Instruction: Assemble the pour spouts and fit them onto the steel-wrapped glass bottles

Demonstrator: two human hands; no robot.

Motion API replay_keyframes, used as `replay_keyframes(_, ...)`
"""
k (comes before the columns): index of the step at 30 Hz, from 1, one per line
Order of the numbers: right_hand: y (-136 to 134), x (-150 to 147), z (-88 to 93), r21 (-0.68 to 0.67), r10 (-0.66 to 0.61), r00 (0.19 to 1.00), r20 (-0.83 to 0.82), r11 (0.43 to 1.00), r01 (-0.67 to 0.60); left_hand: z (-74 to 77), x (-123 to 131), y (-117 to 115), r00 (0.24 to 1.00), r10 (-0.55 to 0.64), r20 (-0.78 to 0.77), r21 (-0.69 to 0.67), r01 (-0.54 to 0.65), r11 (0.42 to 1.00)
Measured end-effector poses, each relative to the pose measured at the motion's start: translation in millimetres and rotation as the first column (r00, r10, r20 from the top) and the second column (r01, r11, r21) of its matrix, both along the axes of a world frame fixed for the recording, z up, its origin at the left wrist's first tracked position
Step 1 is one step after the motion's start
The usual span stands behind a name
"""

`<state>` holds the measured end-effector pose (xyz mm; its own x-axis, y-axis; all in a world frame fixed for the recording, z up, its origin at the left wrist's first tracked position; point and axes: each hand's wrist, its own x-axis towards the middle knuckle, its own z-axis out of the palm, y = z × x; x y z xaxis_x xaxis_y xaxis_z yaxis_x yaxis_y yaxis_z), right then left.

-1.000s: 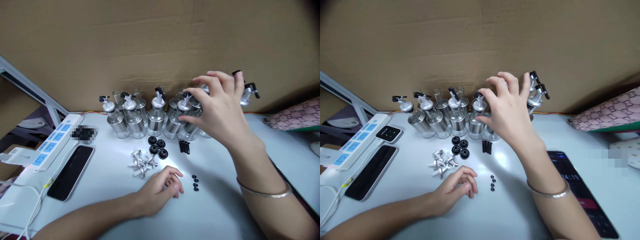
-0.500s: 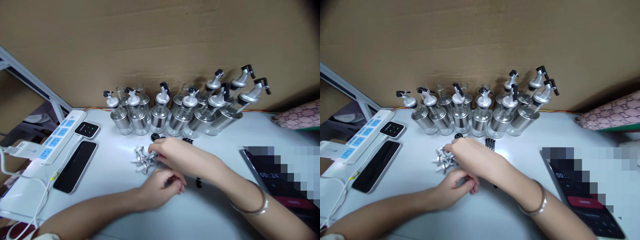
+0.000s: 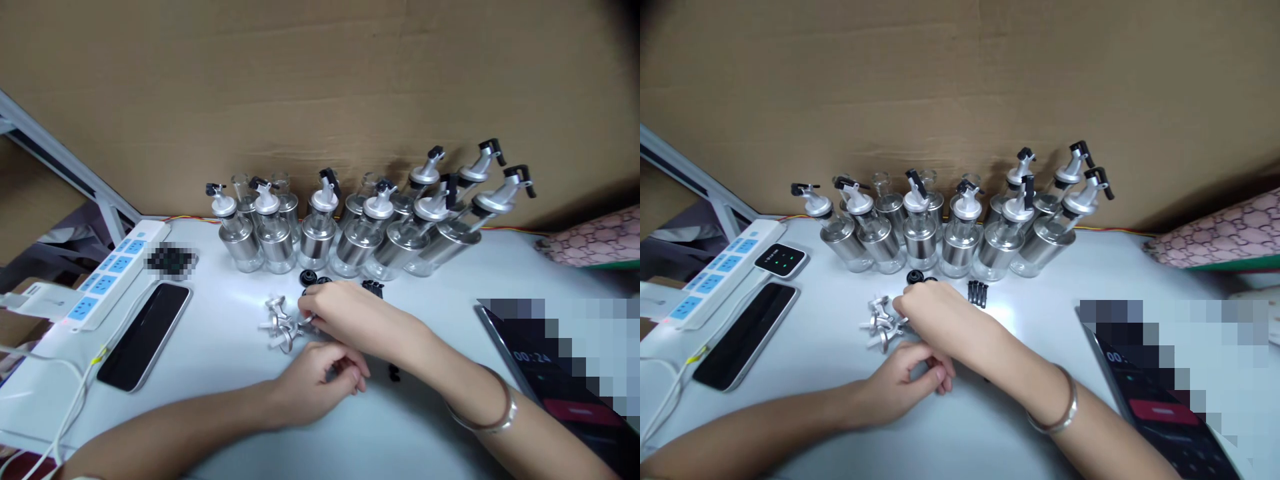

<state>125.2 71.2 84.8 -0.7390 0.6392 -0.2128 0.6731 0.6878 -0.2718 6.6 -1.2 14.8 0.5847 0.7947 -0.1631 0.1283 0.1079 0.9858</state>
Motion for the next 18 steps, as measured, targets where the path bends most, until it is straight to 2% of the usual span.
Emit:
replay_keyframes(2,1.5,6.6,6.4,-0.002,-0.009,0.998,-0.068,1.000,0.009,1.6,-0.4,0.1,1.000,-0.011,-0.027,-0.004,0.010,1.000)
replay_keyframes(5,2.0,20.6,19.0,-0.034,-0.061,0.954,-0.295,0.998,0.054,2.0,-0.8,0.3,1.000,-0.018,-0.005,-0.015,0.018,1.000)
replay_keyframes(7,-0.3,30.8,24.5,-0.124,-0.137,0.897,-0.420,0.988,0.092,-0.5,-1.0,0.4,0.998,-0.009,0.054,-0.035,0.011,0.999)
replay_keyframes(9,-5.0,40.1,23.3,-0.274,-0.253,0.829,-0.498,0.953,0.126,-4.5,-1.1,0.6,0.992,0.020,0.127,-0.061,-0.012,0.998)
replay_keyframes(11,-11.4,47.7,14.2,-0.483,-0.416,0.724,-0.549,0.866,0.131,-8.2,-0.8,0.9,0.982,0.054,0.183,-0.081,-0.039,0.996)
replay_keyframes(14,-22.7,56.4,-8.9,-0.783,-0.693,0.505,-0.515,0.620,0.053,-9.9,-0.3,1.6,0.976,0.074,0.206,-0.095,-0.055,0.994)
replay_keyframes(16,-29.6,60.4,-23.7,-0.884,-0.826,0.366,-0.428,0.467,0.022,-8.5,-0.4,2.3,0.977,0.070,0.200,-0.106,-0.049,0.993)
replay_keyframes(18,-34.6,62.9,-33.7,-0.927,-0.891,0.284,-0.354,0.375,0.022,-6.4,-0.7,3.0,0.980,0.067,0.186,-0.114,-0.047,0.992)
